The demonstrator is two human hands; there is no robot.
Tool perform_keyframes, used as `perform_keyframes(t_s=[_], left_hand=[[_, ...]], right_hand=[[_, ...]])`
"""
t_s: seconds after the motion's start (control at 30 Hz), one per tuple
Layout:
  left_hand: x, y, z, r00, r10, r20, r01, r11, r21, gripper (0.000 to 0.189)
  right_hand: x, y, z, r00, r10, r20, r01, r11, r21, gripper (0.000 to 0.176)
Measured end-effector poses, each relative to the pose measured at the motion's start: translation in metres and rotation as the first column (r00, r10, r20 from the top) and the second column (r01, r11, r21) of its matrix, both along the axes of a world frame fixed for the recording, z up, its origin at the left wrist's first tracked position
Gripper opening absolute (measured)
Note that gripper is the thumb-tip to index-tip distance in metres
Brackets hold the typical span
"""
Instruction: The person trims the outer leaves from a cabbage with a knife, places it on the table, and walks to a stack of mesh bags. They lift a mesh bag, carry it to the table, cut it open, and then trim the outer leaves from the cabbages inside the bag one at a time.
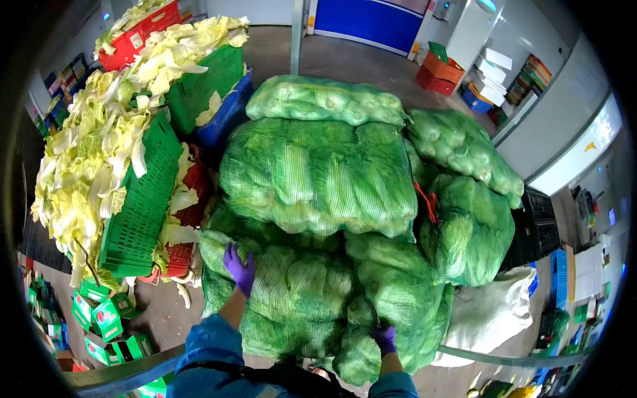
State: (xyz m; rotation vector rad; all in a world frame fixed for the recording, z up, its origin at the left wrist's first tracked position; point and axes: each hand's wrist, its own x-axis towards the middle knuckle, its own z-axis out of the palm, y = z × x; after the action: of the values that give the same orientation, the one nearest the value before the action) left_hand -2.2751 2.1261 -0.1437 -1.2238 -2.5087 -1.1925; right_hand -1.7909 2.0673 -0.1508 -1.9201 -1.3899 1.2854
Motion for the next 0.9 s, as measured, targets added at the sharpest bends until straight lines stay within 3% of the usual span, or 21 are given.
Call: perform_keyframes(t_s=[0.07,0.1,0.17,0.23,0.3,0.33,0.37,0.47,0.5,0.63,0.7,0.77,0.83,0.87,0.9], left_hand=[[-0.018,0.048,0.005,0.997,-0.075,0.008,0.073,0.988,0.135,0.056],[-0.031,0.07,0.001,0.996,-0.083,0.026,0.077,0.981,0.178,0.056],[-0.063,0.112,-0.014,0.999,0.026,0.046,-0.034,0.981,0.191,0.059],[-0.09,0.14,-0.013,0.991,0.117,0.071,-0.129,0.97,0.205,0.061],[-0.115,0.158,-0.012,0.914,0.135,0.383,-0.168,0.984,0.055,0.066],[-0.151,0.179,-0.087,0.855,-0.033,0.518,-0.112,0.963,0.246,0.066],[-0.165,0.186,-0.1,0.821,-0.103,0.561,-0.047,0.968,0.247,0.058],[-0.188,0.215,-0.159,0.761,-0.152,0.631,-0.104,0.931,0.35,0.046],[-0.175,0.209,-0.122,0.603,-0.195,0.774,-0.236,0.883,0.406,0.045],[-0.175,0.217,-0.124,0.628,0.01,0.778,-0.348,0.898,0.27,0.05],[-0.169,0.212,-0.111,0.54,-0.129,0.832,-0.304,0.891,0.336,0.064],[-0.165,0.209,-0.099,0.493,-0.225,0.841,-0.289,0.869,0.402,0.063],[-0.15,0.205,-0.069,0.476,-0.226,0.85,-0.282,0.876,0.391,0.063],[-0.142,0.2,-0.058,0.462,-0.222,0.859,-0.298,0.873,0.386,0.063],[-0.139,0.194,-0.052,0.461,-0.221,0.86,-0.284,0.881,0.379,0.063]], right_hand=[[-0.001,0.004,-0.003,0.996,0.015,0.084,-0.015,1.0,0.006,0.008],[0.023,0.0,-0.043,0.985,0.095,0.146,-0.109,0.99,0.089,0.011],[0.02,-0.001,-0.038,0.999,0.026,0.038,-0.03,0.996,0.087,0.014],[0.013,0.003,-0.023,0.996,0.085,-0.006,-0.084,0.994,0.077,0.005],[0.0,0.005,0.002,0.993,-0.037,-0.112,0.03,0.997,-0.069,0.008],[-0.003,0.006,0.006,0.997,-0.029,-0.077,0.023,0.997,-0.074,0.01],[-0.003,0.008,0.006,0.999,-0.021,-0.042,0.018,0.997,-0.078,0.012],[0.013,0.003,-0.02,0.994,0.079,0.075,-0.076,0.996,-0.041,0.011],[0.012,0.001,-0.015,0.995,0.065,0.075,-0.062,0.997,-0.042,0.01],[0.027,-0.004,-0.029,0.999,-0.007,0.04,0.01,0.996,-0.083,0.013],[0.027,-0.002,-0.028,0.969,0.141,0.201,-0.12,0.986,-0.115,0.013],[0.02,0.001,-0.016,0.994,0.083,0.064,-0.072,0.983,-0.167,0.014],[0.012,0.006,-0.003,0.998,0.064,0.02,-0.058,0.975,-0.215,0.014],[0.021,0.0,-0.019,0.991,0.108,0.072,-0.098,0.986,-0.135,0.012],[0.01,0.008,0.002,0.996,0.025,-0.087,-0.044,0.975,-0.217,0.011]])
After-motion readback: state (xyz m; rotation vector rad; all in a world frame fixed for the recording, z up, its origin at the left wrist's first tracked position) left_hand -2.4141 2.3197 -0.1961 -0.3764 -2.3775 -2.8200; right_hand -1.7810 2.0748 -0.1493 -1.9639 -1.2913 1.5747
